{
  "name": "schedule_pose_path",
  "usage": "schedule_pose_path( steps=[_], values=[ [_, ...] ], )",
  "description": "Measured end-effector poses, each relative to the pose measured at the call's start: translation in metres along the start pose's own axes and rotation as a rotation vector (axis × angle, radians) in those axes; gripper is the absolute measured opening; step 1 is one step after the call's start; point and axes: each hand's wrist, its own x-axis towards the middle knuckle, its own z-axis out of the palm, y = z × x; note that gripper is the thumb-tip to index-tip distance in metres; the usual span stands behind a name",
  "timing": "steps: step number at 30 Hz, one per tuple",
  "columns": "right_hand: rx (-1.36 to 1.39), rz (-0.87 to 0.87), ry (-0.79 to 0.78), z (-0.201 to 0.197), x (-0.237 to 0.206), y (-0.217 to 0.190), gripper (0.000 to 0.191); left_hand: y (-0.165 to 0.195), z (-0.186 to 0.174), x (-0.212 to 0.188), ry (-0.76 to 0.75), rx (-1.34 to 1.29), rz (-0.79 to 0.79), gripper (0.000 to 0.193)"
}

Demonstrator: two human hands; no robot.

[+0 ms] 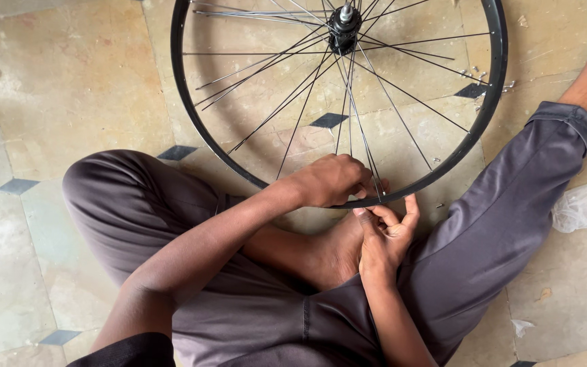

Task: The person sits on the floor and laces a bicycle wheel by hand, inserting spokes into the rim and securing them with nipples. The person works methodically around the wheel, threading each spoke and tightening it to connect the hub to the rim.

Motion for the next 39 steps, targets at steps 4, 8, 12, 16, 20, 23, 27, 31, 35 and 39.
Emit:
schedule_pose_path(
  steps=[4, 8, 12, 16, 20, 23, 27, 31, 35, 39],
  values=[
    [0.047, 0.0, -0.02, -0.002, 0.0, 0.001, 0.091, -0.002, 0.001, 0.0, 0.0, -0.01, -0.012, 0.024],
    [0.045, -0.024, -0.033, -0.002, 0.001, 0.002, 0.09, -0.003, 0.003, -0.002, 0.022, -0.022, 0.015, 0.028],
    [-0.004, 0.007, -0.007, -0.003, 0.001, 0.003, 0.09, -0.002, 0.004, -0.002, 0.027, 0.036, -0.012, 0.015],
    [0.012, -0.008, -0.009, -0.004, 0.002, 0.005, 0.091, 0.0, 0.003, -0.001, 0.016, 0.047, -0.018, 0.025],
    [-0.008, -0.002, -0.006, -0.004, 0.001, 0.005, 0.091, 0.001, 0.002, -0.002, 0.008, 0.034, -0.013, 0.032],
    [0.004, -0.009, -0.013, -0.003, 0.001, 0.005, 0.091, 0.002, 0.002, -0.003, 0.007, 0.036, -0.029, 0.032],
    [0.029, 0.011, -0.01, -0.002, 0.002, 0.001, 0.09, 0.005, 0.0, -0.003, -0.025, 0.078, -0.061, 0.032],
    [0.043, -0.008, -0.024, 0.0, 0.001, -0.001, 0.089, 0.011, -0.003, -0.003, -0.003, 0.063, -0.042, 0.035],
    [-0.069, -0.065, -0.058, 0.001, -0.003, -0.002, 0.089, 0.018, -0.007, -0.003, -0.103, -0.021, -0.219, 0.016],
    [-0.173, -0.116, -0.054, 0.003, -0.006, -0.005, 0.088, 0.01, -0.013, -0.003, -0.114, -0.181, -0.074, 0.035]
  ],
)
